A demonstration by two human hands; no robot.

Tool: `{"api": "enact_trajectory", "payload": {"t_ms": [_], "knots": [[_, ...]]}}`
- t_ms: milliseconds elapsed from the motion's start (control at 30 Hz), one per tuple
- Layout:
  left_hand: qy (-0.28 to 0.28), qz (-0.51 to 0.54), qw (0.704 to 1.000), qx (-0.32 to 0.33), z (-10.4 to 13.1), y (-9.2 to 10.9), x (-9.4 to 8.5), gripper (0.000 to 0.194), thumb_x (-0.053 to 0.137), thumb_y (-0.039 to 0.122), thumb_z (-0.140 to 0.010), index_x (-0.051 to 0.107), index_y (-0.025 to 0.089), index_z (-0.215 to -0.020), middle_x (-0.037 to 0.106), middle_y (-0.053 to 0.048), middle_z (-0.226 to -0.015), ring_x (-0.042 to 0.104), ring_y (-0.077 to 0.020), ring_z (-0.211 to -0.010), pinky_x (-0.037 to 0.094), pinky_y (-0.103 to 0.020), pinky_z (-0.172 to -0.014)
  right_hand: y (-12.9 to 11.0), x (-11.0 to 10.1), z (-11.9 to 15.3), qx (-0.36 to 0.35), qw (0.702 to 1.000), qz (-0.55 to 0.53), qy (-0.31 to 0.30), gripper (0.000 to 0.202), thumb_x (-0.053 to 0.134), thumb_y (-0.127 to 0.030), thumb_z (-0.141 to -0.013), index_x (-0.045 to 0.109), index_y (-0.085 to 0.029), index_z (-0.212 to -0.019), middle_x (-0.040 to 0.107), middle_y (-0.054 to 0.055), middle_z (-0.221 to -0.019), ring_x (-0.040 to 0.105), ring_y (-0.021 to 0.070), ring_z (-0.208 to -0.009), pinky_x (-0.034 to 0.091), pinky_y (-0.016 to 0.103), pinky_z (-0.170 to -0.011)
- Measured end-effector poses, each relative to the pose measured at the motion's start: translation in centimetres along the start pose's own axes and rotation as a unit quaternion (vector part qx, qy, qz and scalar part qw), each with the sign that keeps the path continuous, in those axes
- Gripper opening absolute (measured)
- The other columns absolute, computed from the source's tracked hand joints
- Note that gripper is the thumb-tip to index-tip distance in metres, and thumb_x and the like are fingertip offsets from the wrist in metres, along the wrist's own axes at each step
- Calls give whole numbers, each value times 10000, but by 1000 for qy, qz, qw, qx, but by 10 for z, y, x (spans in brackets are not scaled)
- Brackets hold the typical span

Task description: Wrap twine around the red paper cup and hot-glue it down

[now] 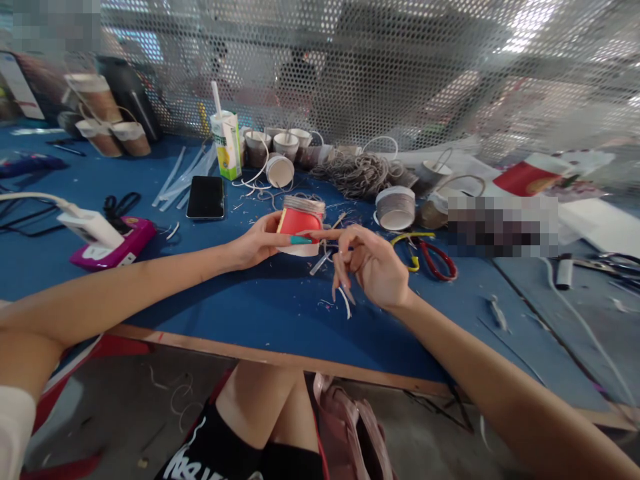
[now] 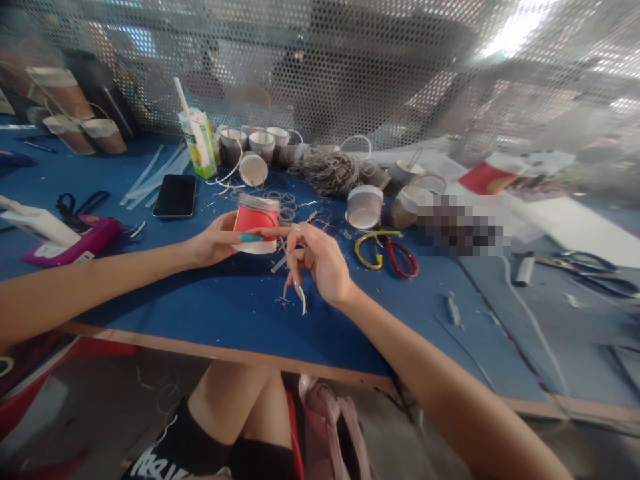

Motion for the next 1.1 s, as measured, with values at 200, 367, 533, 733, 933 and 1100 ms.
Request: {"api": "enact_trajectory", "payload": {"t_ms": [200, 367, 533, 733, 933, 1100], "knots": [[-6, 11, 1000, -9, 2, 3, 4, 687, 968, 292, -548, 674, 177, -1158, 781, -118, -1182, 722, -340, -1200, 537, -513, -1092, 2, 4, 1, 29, 999, 10, -40, 419, 637, -612, -940, 579, -208, -844, 742, 151, -1373, 584, 68, -431, 603, 288, -453], [-43, 13, 999, -15, 1, 2, 4, 692, 935, 311, -567, 679, 200, -1201, 782, -116, -1169, 727, -355, -1195, 516, -540, -1106, 0, -1, 0, 10, 1000, -6, -6, 402, 576, -589, -961, 559, -215, -814, 724, 146, -1406, 556, 74, -439, 593, 304, -439], [-88, 23, 995, -27, 4, 4, 9, 632, 910, 386, -586, 716, 207, -1161, 793, -122, -1121, 744, -362, -1130, 540, -528, -1060, -3, -11, -4, 6, 997, -36, 72, 360, 560, -519, -940, 533, -223, -737, 790, 106, -1208, 474, 75, -403, 502, 277, -356], [-97, 5, 995, -33, 4, 3, 8, 613, 898, 403, -594, 723, 197, -1144, 790, -129, -1106, 748, -372, -1119, 533, -552, -1062, -2, -25, -6, -18, 986, -39, 161, 347, 593, -452, -907, 511, -230, -654, 808, 64, -946, 392, 76, -359, 401, 248, -302], [-85, -8, 996, -32, 2, -1, 5, 674, 937, 322, -589, 696, 208, -1209, 787, -131, -1169, 752, -348, -1120, 549, -518, -1043, -10, -3, 2, -62, 997, -13, 49, 360, 597, -500, -948, 588, -226, -715, 830, 92, -1065, 480, 90, -359, 495, 296, -355], [-93, 13, 995, -31, 2, -2, 5, 686, 962, 284, -573, 696, 207, -1200, 795, -92, -1116, 769, -282, -1036, 564, -444, -1001, -7, 8, 5, -26, 999, -9, -17, 322, 636, -505, -957, 599, -214, -823, 788, 128, -1284, 585, 93, -427, 594, 306, -447]]}}
Point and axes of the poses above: each hand's wrist, its own z-axis away from the middle knuckle, its own x-axis out of the palm, y = z × x, the point moved 4 cm from there along -z, towards the middle knuckle
